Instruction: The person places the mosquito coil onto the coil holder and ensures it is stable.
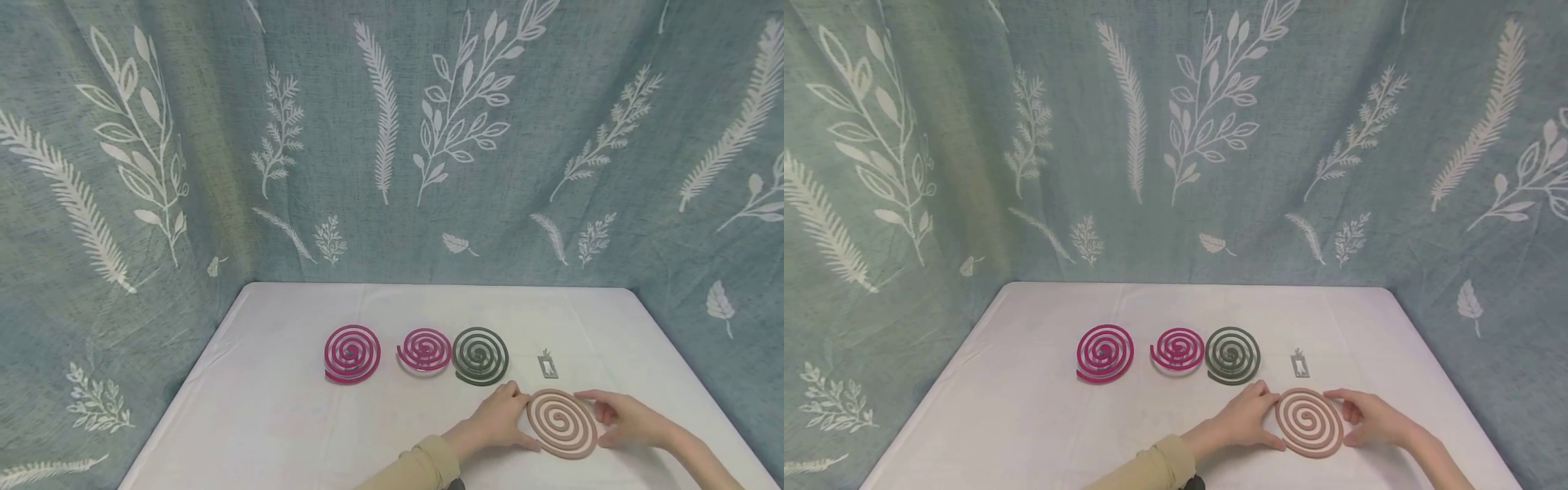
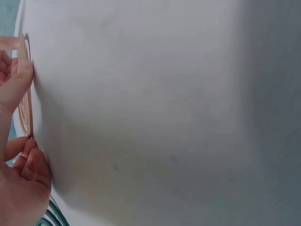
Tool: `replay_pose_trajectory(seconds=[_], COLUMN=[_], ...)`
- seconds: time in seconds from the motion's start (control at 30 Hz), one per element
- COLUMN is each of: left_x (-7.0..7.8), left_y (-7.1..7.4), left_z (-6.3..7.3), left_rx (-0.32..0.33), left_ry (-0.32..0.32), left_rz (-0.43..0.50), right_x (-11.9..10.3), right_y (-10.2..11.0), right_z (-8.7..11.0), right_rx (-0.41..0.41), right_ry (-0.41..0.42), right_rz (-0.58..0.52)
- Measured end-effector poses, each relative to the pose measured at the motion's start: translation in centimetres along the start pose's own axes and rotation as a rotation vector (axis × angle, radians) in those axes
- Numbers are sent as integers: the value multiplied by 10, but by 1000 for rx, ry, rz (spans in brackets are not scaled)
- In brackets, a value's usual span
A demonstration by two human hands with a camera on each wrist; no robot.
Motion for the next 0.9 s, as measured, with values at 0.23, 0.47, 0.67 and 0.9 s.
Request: replay_pose_trajectory(seconds=[0.23,0.47,0.67,0.9], left_x=[1,0,-2,-4], left_y=[0,1,1,5], left_z=[-3,-4,-4,-1], left_rx=[12,29,32,41], left_ry=[-16,-14,-12,-58], left_rz=[-2,9,25,67], right_x=[-1,2,0,-1], right_y=[-2,-2,-2,-3], right_z=[-3,-5,-5,-6], right_rx=[11,27,41,49], right_ry=[40,-21,-21,-26], right_rz=[29,53,82,100])
Point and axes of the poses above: each hand's wrist, its own z-axis away from the middle knuckle, its own y-axis out of the back of the hand, x = y × z, the point moved 9 cm from there along -z, towards the middle knuckle, and after that the axes turned 12 degrees about y, right-handed, at the moved point
